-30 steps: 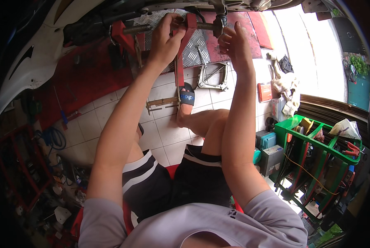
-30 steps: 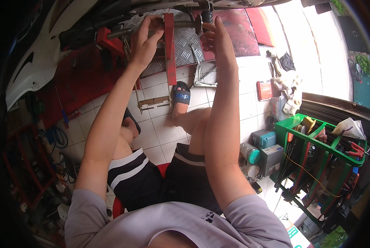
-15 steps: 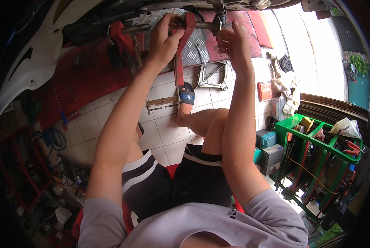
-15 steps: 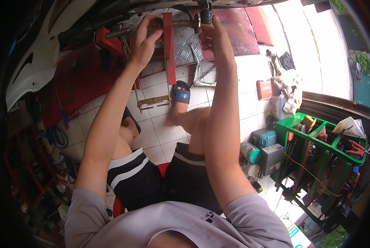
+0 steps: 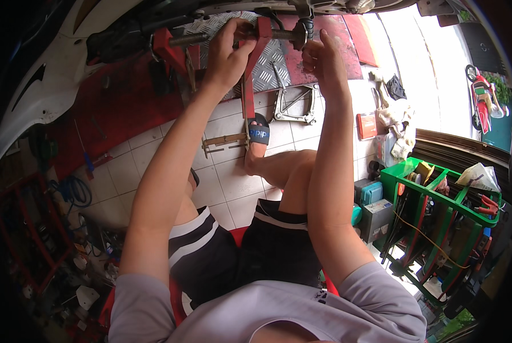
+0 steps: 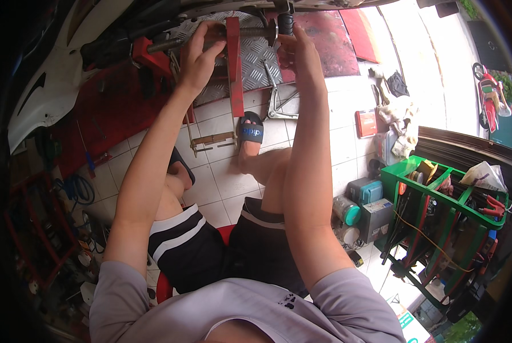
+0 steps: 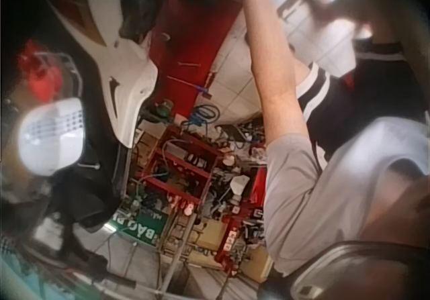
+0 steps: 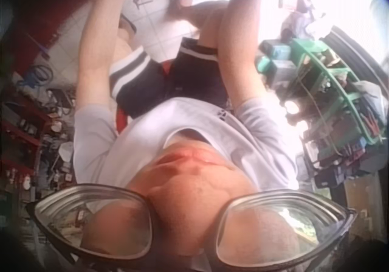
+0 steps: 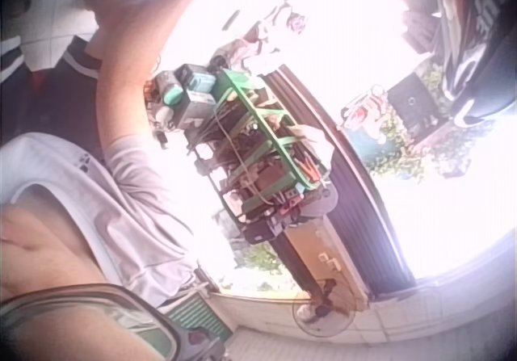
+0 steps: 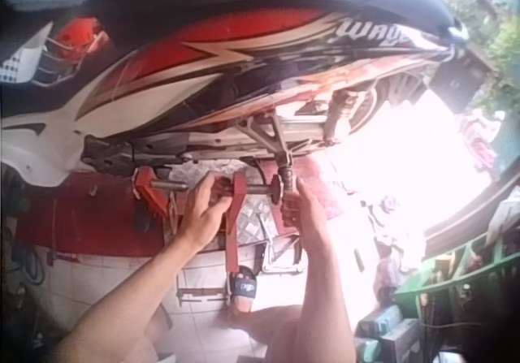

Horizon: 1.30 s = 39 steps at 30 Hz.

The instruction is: The person sits on a stool in a workshop and assembles a metal bracket with a spring and a bolt. They manipulate the components with their hands, attaching the spring to the bracket and then inserting the bolt to secure the assembly.

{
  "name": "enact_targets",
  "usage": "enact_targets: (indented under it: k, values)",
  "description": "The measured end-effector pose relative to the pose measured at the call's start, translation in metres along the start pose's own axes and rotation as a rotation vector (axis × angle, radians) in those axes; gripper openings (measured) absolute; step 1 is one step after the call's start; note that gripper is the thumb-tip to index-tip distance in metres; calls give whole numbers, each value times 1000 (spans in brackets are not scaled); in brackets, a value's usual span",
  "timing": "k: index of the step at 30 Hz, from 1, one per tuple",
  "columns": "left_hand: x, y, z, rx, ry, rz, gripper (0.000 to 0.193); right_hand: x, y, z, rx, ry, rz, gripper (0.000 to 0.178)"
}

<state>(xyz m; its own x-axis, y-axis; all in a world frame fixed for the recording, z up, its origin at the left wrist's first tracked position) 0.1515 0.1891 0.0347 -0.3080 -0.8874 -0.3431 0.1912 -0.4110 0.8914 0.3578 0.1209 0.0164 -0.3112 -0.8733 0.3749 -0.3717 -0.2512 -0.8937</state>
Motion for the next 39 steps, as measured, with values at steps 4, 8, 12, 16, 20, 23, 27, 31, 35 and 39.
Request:
enact_targets:
  k: [4,8,12,16,20,23,27,31,35,39]
  values:
    - [-1,-1,1,-42,-6,-1,26,0,-4,6,4,56,42,57]
    - [-1,0,1,-47,-9,-22,26,-1,0,4,57,77,32,52]
    - [0,-4,2,-36,-30,15,26,4,-6,-3,-24,67,84,51]
    - [-1,-3,0,-28,-18,-13,26,-3,1,1,-40,9,28,52]
    - [0,-6,0,-32,-18,-4,26,6,-7,-6,-25,118,79,55]
    - [0,-6,0,-39,-19,0,26,3,-5,-3,12,82,44,56]
    - [0,-2,0,-44,-17,1,26,1,-5,11,-102,108,68,54]
    - [0,-4,1,-47,-14,-4,25,3,-5,-4,-35,77,76,56]
    - [-1,-4,0,-37,-17,-8,25,-2,-3,5,-28,61,55,54]
    - [0,-4,2,-73,-12,-13,26,4,-7,-5,2,108,99,53]
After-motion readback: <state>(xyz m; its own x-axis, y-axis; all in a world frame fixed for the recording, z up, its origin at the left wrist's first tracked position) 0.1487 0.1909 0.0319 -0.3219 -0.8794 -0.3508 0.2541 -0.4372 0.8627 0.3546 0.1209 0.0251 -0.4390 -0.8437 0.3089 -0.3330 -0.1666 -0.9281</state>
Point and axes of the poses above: each hand's wrist, its own x-axis away from the middle knuckle, its own z-axis out of the back of the hand, y = z × x, the point moved 5 cm from there along -x, towards the middle knuckle, and after that the axes turned 10 degrees about -x, right-handed, at the moved point
